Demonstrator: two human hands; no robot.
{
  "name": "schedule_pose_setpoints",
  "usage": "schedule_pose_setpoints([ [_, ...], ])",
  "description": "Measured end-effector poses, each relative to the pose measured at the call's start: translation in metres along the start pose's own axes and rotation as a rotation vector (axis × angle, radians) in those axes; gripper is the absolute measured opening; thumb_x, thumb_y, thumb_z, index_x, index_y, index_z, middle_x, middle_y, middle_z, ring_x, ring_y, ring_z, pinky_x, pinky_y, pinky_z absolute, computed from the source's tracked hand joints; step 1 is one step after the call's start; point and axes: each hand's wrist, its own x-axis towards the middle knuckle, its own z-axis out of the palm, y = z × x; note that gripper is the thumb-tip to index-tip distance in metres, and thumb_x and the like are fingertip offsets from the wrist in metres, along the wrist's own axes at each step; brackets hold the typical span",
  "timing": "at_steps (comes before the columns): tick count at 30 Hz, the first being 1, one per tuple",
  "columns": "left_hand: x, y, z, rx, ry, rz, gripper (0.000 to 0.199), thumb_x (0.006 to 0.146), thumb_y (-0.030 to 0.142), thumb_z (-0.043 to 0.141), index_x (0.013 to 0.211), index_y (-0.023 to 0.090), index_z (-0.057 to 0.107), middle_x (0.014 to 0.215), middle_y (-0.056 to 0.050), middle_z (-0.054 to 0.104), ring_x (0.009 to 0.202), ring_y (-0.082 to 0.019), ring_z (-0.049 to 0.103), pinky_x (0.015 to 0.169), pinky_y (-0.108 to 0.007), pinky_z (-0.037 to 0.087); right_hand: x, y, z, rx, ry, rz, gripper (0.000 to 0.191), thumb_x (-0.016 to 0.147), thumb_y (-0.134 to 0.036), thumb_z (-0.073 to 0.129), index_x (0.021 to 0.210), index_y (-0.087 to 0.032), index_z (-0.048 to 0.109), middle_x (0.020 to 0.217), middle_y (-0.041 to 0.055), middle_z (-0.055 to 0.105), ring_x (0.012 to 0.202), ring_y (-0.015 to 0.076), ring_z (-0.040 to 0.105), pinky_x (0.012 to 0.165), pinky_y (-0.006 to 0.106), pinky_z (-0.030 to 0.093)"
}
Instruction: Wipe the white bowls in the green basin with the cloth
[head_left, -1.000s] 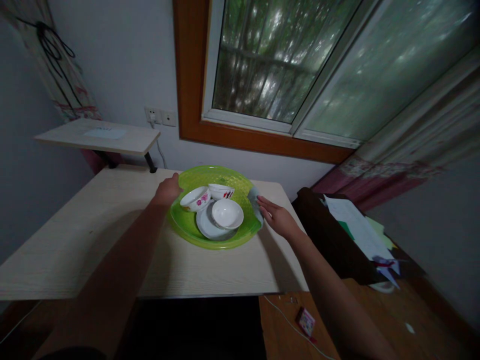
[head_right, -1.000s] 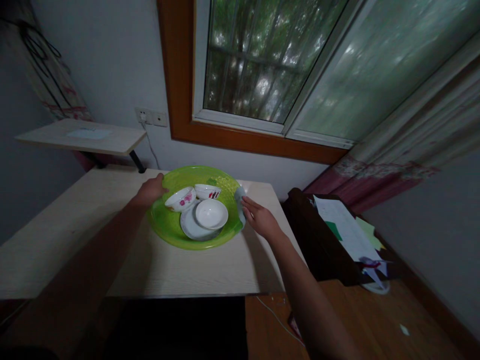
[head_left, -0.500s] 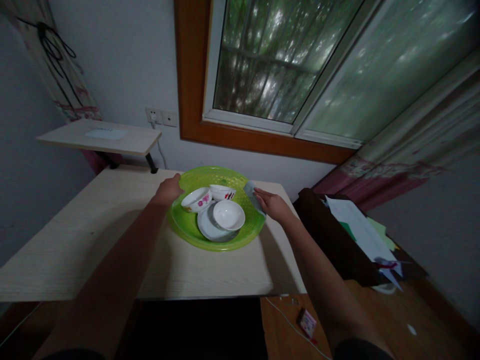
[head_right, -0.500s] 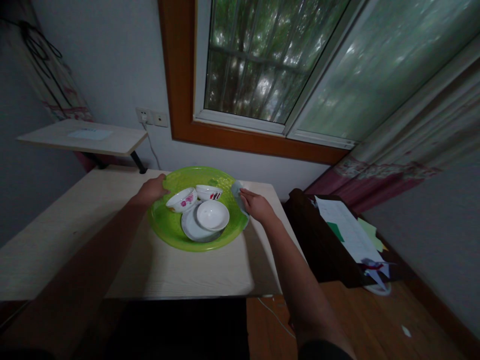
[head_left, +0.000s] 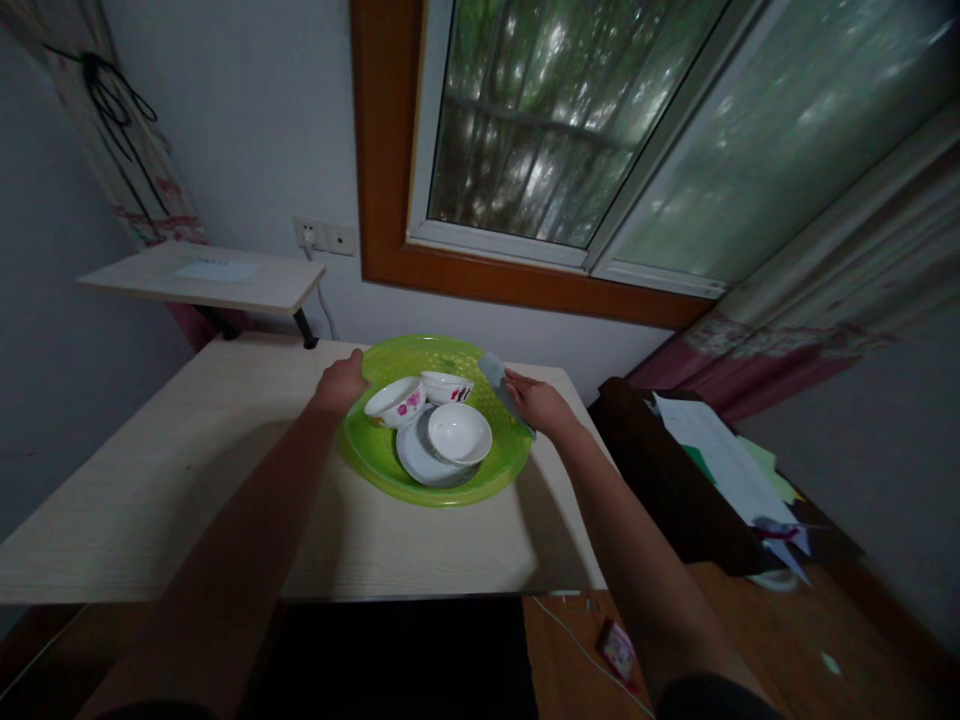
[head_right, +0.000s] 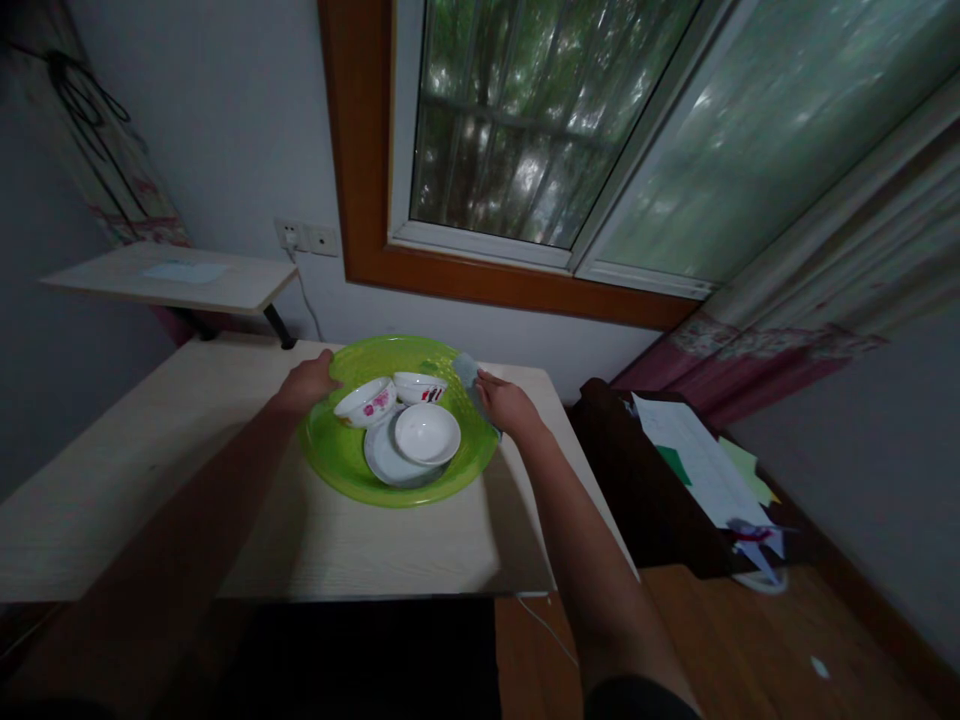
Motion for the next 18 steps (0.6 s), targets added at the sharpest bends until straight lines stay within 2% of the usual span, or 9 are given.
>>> schedule_pose_setpoints([
  [5,-0.001,0.001,0.000,0.006,0.002,-0.006,0.054,0.100,0.033,0.073,0.150,0.020,0.059,0.139,-0.025,0.078,0.129,-0.038,0.077,0.100,-0.041,0.060,-0.025,0.005,0.001,0.021,0.070,0.021,0.039,0.114,-0.024,0.055,0.143,-0.021,0.081,0.160,0.0115,0.072,0.140,0.0295,0.076,0.127,0.045,0.056],
  [10,-0.003,0.000,0.000,-0.011,0.015,0.005,0.054,0.099,0.032,0.073,0.150,0.019,0.060,0.137,-0.026,0.078,0.129,-0.039,0.077,0.100,-0.042,0.060,-0.037,0.004,0.002,0.007,0.174,0.068,0.027,0.108,-0.026,0.069,0.126,-0.016,0.085,0.131,0.0186,0.084,0.125,0.0335,0.078,0.116,0.047,0.061],
  [14,-0.004,0.000,-0.001,0.000,0.011,0.018,0.054,0.099,0.032,0.072,0.149,0.018,0.059,0.137,-0.026,0.078,0.129,-0.039,0.077,0.099,-0.042,0.060,-0.044,0.000,-0.007,0.008,0.150,0.091,0.018,0.107,-0.024,0.069,0.111,-0.019,0.086,0.113,0.0157,0.083,0.110,0.0305,0.077,0.105,0.042,0.062],
  [18,-0.004,0.001,-0.002,-0.006,0.010,0.022,0.052,0.100,0.031,0.071,0.149,0.018,0.059,0.137,-0.025,0.078,0.130,-0.037,0.077,0.099,-0.039,0.059,-0.050,0.003,-0.018,0.010,0.106,0.030,0.013,0.105,-0.024,0.072,0.105,-0.021,0.086,0.112,0.0150,0.081,0.112,0.0316,0.074,0.108,0.045,0.059],
])
